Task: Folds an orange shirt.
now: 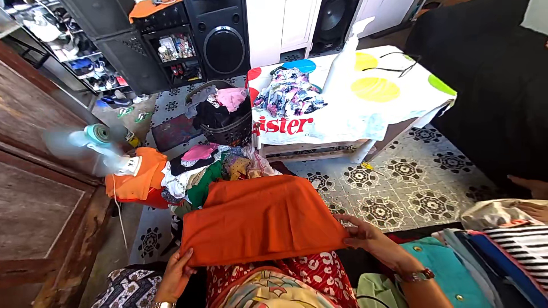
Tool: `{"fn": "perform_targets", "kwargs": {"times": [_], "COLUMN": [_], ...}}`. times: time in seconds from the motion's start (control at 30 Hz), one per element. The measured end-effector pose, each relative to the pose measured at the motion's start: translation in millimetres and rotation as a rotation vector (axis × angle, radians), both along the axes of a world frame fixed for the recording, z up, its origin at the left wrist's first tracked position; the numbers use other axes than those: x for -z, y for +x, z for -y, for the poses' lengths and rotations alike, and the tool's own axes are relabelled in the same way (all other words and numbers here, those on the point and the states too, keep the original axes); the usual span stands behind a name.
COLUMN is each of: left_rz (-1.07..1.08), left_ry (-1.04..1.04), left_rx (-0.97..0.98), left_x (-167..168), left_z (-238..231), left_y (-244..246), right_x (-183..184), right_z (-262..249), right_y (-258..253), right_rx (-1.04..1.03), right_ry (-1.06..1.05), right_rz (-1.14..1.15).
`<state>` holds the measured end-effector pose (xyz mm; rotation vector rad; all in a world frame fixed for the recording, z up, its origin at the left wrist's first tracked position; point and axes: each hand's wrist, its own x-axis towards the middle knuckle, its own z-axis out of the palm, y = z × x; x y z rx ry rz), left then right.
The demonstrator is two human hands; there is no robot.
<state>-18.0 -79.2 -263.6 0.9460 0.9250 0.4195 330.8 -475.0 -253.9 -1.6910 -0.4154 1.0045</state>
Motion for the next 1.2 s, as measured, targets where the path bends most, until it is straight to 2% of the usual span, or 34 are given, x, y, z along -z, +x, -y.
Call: {"fn": "perform_targets", "kwargs": {"times": [0.1, 0.23, 0.3, 0.4, 0.43, 0.5, 0.57, 0.7, 0.8, 0.9, 1.0, 1.1, 1.2], "left_rz": [-0.022, -0.113, -0.170, -0.208, -0.200, -0.197, -0.225, -0.348, -0.462, -0.513, -0.509, -0.469, -0.388], "left_ry": [0.052, 0.116, 0.127, 0.107, 0.092, 0.087, 0.125, 0.130, 0.102, 0.135, 0.184, 0.247, 0.303], "left_rx": [-0.021, 0.092, 0.294, 0.746, 0.847, 0.931, 0.886, 0.563, 0.376, 0.336, 0.271, 0.247, 0.199], "left_x": [-1.3, -6.6, -12.9, -18.1, -15.9, -8.4, -2.0, 12.2, 18.7, 22.1, 27.4, 28.2, 29.1], "left_z": [0.4, 2.6, 2.3, -4.0, -6.3, -9.2, -9.3, -8.9, -9.5, -9.2, -11.4, -14.2, -12.0], "left_y": [1.1, -6.3, -18.9, -38.9, -43.7, -50.6, -51.1, -30.4, -2.0, 26.1, 49.2, 61.4, 66.9], "right_x": [-3.2, -8.7, -15.6, -26.3, -28.4, -29.2, -22.0, 8.0, 22.7, 24.9, 20.5, 23.0, 22.7], "right_z": [-0.6, 13.8, 27.0, 45.7, 49.7, 52.1, 48.5, 28.9, -3.7, -41.8, -74.6, -96.5, -104.2], "right_y": [-2.9, 0.7, 5.0, 11.4, 12.8, 13.7, 13.9, 17.6, 16.3, 17.9, 25.8, 33.7, 37.8], "right_rx": [0.054, 0.068, 0.023, -0.098, -0.132, -0.175, -0.211, -0.314, -0.107, 0.130, 0.256, 0.252, 0.125], "right_ry": [-0.027, -0.036, -0.073, -0.154, -0.186, -0.239, -0.269, -0.280, -0.290, -0.241, -0.208, -0.231, -0.317], "right_rz": [0.057, 0.078, 0.070, 0.030, 0.011, -0.015, 0.008, 0.103, 0.109, 0.080, 0.070, 0.209, 0.380]}}
